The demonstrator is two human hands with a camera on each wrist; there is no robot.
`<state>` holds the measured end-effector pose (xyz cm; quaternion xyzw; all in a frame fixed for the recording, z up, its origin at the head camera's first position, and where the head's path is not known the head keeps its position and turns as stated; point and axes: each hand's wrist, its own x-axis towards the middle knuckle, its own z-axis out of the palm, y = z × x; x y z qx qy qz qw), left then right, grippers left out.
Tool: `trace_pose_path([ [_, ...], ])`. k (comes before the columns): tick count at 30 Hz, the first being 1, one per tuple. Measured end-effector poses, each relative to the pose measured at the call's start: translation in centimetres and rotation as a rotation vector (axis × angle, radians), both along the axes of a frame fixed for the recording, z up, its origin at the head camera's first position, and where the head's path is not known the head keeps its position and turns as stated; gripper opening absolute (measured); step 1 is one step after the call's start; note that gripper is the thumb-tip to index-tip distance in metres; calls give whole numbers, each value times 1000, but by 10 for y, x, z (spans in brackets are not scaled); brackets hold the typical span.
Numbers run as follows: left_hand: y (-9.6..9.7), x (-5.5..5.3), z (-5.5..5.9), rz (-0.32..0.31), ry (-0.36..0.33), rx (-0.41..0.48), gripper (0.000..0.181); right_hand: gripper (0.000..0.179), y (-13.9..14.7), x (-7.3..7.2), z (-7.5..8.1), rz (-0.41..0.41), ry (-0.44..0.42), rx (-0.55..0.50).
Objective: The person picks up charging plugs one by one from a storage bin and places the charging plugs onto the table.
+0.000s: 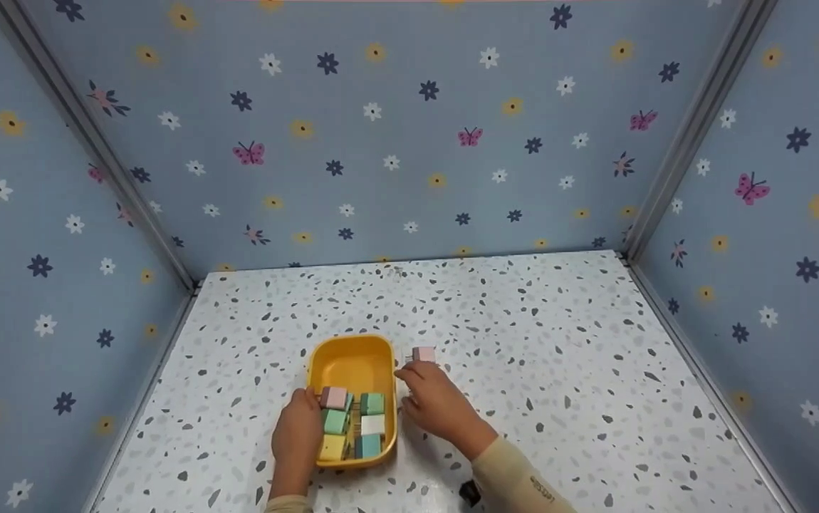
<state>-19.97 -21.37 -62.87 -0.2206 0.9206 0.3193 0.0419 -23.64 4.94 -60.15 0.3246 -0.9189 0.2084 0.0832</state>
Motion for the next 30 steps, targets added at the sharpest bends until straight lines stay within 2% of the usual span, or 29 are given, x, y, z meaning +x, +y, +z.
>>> trace_pose_path([
  [13, 0, 0, 0, 20, -51, 38, 52, 42, -19, 13, 18, 90, -112, 78],
  [22, 1, -1, 1, 33, -78, 49, 49, 39, -31, 20, 10, 181, -131, 134],
  [30, 0, 0, 2, 0, 16, 0, 48, 41, -37, 25, 5, 247, -52, 151],
])
